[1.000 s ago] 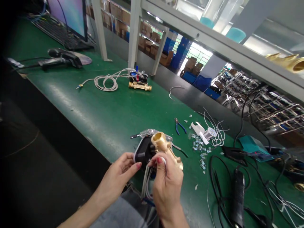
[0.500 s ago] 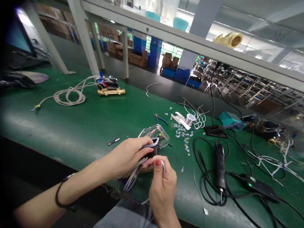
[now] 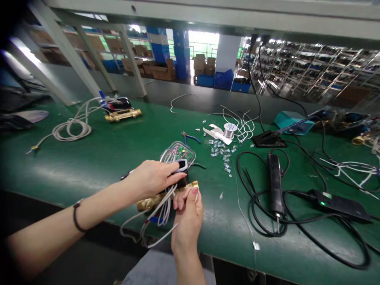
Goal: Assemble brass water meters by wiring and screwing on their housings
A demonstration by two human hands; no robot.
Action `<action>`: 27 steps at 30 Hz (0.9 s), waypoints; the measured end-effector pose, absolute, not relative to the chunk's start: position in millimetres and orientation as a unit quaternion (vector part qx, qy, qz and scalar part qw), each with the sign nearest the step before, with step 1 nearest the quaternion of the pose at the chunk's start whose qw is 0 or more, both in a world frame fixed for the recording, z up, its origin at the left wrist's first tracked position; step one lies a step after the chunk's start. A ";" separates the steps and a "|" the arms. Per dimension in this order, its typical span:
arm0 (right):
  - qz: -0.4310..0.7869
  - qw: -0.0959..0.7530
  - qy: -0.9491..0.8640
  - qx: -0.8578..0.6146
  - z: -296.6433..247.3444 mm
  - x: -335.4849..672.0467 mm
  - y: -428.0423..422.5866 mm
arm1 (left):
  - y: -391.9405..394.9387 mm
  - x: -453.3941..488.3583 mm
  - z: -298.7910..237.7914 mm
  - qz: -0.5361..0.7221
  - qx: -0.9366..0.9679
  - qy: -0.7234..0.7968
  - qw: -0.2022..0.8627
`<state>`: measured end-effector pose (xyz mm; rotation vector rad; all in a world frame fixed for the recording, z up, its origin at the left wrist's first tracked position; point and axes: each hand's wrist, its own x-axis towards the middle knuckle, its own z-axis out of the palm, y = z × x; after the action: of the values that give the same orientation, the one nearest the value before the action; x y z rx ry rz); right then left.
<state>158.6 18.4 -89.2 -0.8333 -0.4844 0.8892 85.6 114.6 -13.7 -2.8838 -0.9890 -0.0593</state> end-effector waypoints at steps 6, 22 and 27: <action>0.360 0.729 -0.323 -0.485 -97.2 152.2 2.6 | 112.1 95.3 -16.8 -0.010 -0.940 -0.334 0.064; 0.338 0.700 -0.371 -0.507 -96.1 166.1 -9.1 | 98.4 127.8 -16.8 0.022 -0.925 -0.355 0.130; 0.262 0.695 -0.404 -0.534 -87.7 166.2 -7.5 | 95.7 132.7 -21.8 -0.024 -0.916 -0.389 0.098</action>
<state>166.2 -7.5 -87.7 -1.1925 -0.9027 0.5852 132.7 95.7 -21.8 -2.7096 -1.1500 -0.0708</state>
